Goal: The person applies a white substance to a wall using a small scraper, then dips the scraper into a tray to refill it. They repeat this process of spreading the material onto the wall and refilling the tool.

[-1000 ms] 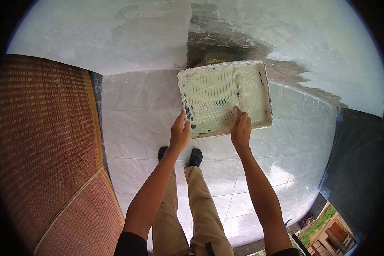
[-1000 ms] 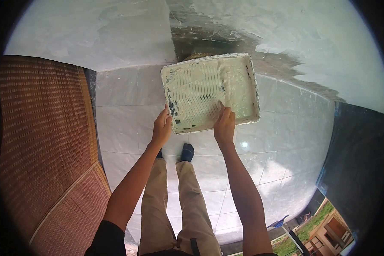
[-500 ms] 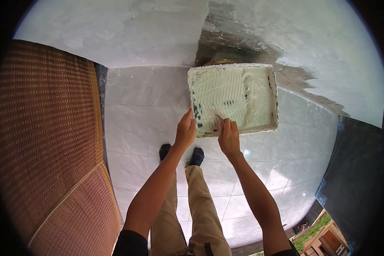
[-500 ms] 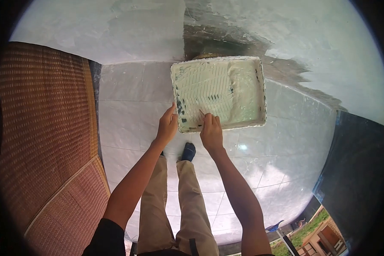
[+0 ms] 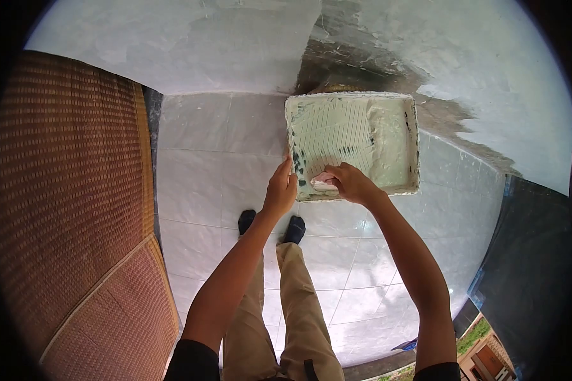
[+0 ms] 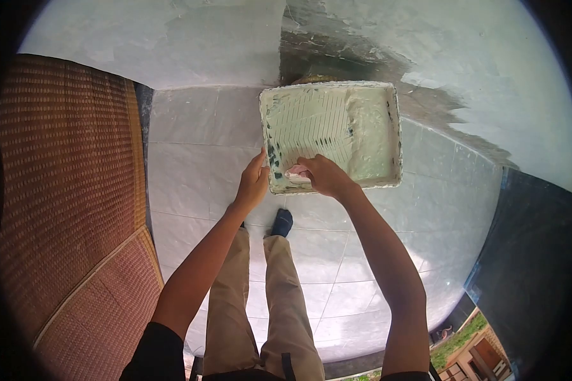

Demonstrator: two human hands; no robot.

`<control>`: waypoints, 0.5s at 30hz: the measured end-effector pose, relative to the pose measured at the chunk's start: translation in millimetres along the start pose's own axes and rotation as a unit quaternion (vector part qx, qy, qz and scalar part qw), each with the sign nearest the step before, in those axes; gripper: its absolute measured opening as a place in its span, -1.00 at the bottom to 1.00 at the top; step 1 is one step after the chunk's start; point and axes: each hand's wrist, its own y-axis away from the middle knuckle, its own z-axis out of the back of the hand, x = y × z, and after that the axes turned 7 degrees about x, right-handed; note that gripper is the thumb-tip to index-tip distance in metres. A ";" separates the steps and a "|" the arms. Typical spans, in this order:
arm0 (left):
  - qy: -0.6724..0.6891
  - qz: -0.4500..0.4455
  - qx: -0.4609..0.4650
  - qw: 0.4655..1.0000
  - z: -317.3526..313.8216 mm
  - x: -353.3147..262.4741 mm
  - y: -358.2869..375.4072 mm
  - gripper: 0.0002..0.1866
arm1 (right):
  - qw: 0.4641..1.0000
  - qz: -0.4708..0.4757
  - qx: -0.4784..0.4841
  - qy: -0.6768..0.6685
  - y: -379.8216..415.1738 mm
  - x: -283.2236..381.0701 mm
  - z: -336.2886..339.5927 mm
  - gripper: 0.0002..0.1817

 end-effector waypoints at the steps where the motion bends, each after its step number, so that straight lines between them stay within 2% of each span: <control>1: 0.006 0.000 0.002 1.000 0.1 -0.9 -0.3 -0.47 | 1.000 0.000 0.000 0.000 -3.7 -0.1 3.4 -0.71; 3: -0.001 0.001 0.006 1.000 0.0 2.6 -1.7 -0.47 | 0.995 0.012 0.091 -0.023 -11.8 8.1 18.9 -0.70; 7: -0.022 0.012 0.021 0.999 2.9 -2.1 -1.4 -0.46 | 0.988 -0.003 0.137 -0.073 -24.2 13.3 31.5 -0.71; 12: -0.033 0.010 0.015 0.999 0.4 0.3 -0.5 -0.46 | 0.976 -0.080 0.204 -0.014 -34.0 6.3 30.2 -0.72; 15: -0.032 0.013 0.016 0.999 2.1 -2.7 0.5 -0.45 | 0.971 -0.081 0.222 0.027 -36.5 0.6 31.3 -0.72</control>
